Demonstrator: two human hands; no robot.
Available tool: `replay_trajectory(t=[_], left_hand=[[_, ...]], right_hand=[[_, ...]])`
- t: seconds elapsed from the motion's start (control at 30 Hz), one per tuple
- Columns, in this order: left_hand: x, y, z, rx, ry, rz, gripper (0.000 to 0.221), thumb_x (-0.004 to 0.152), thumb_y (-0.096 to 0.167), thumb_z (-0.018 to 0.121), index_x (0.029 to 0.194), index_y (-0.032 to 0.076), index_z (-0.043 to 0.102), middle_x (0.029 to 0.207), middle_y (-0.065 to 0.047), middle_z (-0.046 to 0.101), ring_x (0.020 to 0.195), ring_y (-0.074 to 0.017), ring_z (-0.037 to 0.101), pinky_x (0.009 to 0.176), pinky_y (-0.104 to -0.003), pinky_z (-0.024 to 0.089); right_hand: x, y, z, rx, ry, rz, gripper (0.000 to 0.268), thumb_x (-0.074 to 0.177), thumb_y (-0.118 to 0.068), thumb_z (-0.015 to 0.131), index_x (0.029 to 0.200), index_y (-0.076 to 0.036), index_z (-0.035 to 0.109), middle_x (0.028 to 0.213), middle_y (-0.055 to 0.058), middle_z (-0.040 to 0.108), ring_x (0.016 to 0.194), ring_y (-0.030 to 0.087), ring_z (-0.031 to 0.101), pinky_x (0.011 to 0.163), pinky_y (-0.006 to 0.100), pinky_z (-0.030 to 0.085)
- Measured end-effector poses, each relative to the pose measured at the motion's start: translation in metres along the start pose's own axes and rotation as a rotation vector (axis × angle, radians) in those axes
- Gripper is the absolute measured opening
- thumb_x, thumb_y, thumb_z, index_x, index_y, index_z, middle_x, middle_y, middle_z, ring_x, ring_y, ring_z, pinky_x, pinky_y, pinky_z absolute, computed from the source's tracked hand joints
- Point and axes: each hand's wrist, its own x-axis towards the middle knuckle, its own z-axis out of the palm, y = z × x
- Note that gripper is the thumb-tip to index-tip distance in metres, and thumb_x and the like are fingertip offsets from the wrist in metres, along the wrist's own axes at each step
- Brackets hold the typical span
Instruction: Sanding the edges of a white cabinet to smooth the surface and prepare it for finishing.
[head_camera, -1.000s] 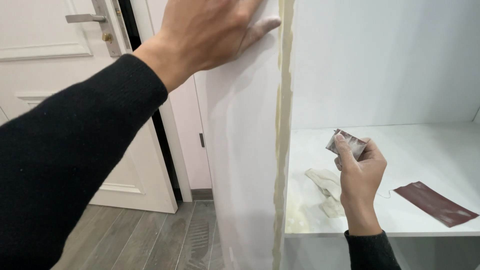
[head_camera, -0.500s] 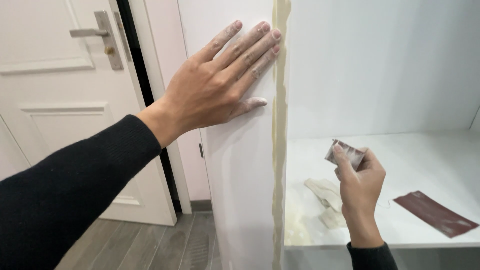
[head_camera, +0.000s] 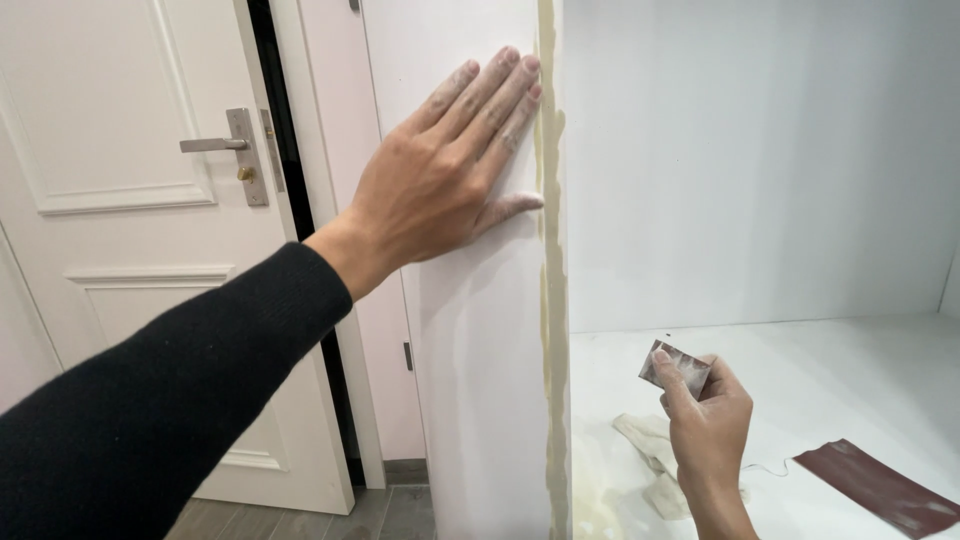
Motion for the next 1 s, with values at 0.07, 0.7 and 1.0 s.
replay_trajectory(t=[0.07, 0.7, 1.0], left_hand=[[-0.012, 0.01, -0.005, 0.034, -0.011, 0.037, 0.103, 0.131, 0.082, 0.05, 0.181, -0.008, 0.054, 0.187, -0.028, 0.047, 0.176, -0.0404, 0.041, 0.149, -0.051, 0.03], [0.003, 0.014, -0.005, 0.066, 0.072, -0.05, 0.101, 0.13, 0.087, 0.054, 0.173, -0.004, 0.07, 0.183, -0.022, 0.058, 0.173, -0.0369, 0.048, 0.147, -0.054, 0.032], [-0.018, 0.03, -0.01, 0.046, 0.067, -0.026, 0.101, 0.128, 0.086, 0.052, 0.171, -0.004, 0.07, 0.182, -0.022, 0.057, 0.172, -0.0368, 0.049, 0.146, -0.052, 0.038]], right_hand=[[0.0, -0.001, 0.0, 0.008, 0.006, 0.015, 0.034, 0.109, -0.027, 0.089, 0.093, -0.008, 0.066, 0.082, 0.002, 0.058, 0.078, 0.014, 0.048, 0.072, 0.033, 0.051], [-0.009, -0.008, 0.009, -0.002, -0.02, 0.001, 0.04, 0.109, -0.028, 0.089, 0.088, -0.008, 0.061, 0.077, 0.0, 0.051, 0.073, 0.014, 0.041, 0.066, 0.032, 0.045], [-0.025, -0.029, 0.012, -0.057, -0.044, -0.02, 0.043, 0.11, -0.026, 0.089, 0.081, -0.008, 0.064, 0.067, 0.003, 0.057, 0.066, 0.013, 0.047, 0.068, 0.029, 0.039]])
